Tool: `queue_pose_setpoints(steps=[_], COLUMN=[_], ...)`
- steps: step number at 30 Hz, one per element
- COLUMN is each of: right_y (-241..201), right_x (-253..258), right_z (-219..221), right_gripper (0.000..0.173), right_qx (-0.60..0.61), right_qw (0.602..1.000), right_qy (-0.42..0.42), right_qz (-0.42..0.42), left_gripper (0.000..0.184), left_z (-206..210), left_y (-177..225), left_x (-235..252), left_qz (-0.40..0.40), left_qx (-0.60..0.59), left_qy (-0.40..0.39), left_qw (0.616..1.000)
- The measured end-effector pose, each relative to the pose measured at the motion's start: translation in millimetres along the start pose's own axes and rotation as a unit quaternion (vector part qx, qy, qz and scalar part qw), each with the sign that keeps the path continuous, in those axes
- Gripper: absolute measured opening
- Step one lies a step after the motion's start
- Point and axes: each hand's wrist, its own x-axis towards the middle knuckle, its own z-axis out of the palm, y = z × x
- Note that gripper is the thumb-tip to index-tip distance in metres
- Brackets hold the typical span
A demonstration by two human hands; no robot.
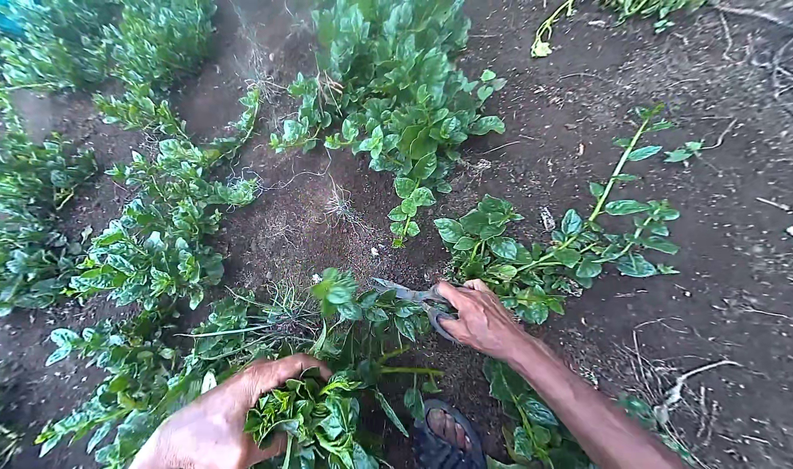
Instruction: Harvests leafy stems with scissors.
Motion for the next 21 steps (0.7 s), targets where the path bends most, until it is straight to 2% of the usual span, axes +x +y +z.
queue_pose_setpoints(steps=[1,4,5,7,9,12,15,18,21], right_y=[-1,-1,0,4,5,3,-1,-4,-1], right_x=[0,0,-1,-4,-6,-6,-4,-3,-24], right_z=[1,3,4,9,11,9,4,-14,-38], right_gripper=[0.027,0.029,0.029,0.027,0.027,0.027,0.029,0.040,0.061], right_qx=[-0.003,-0.017,-0.023,-0.036,-0.048,-0.047,-0.026,0.032,0.124], right_qw=[1.000,0.999,0.999,0.997,0.995,0.996,0.999,0.999,0.982], right_qy=[0.003,0.010,0.015,0.031,0.044,0.043,0.009,-0.025,0.055], right_qz=[-0.002,-0.025,-0.035,-0.060,-0.074,-0.070,-0.046,0.035,0.134], left_gripper=[0.073,0.118,0.127,0.133,0.123,0.081,0.060,0.052,0.050], left_z=[3,6,6,4,-1,-3,1,0,-2], left_y=[-4,-7,-4,2,8,11,15,17,14], left_x=[-4,-7,-5,2,8,11,0,-9,-2], left_qz=[-0.003,-0.035,-0.045,-0.059,-0.051,0.006,0.019,0.017,0.040], left_qx=[0.002,0.017,0.011,-0.006,-0.005,0.033,0.073,0.071,0.041], left_qy=[0.027,0.086,0.090,0.074,0.021,-0.030,0.033,0.124,0.174], left_qw=[1.000,0.996,0.995,0.995,0.998,0.999,0.997,0.990,0.983])
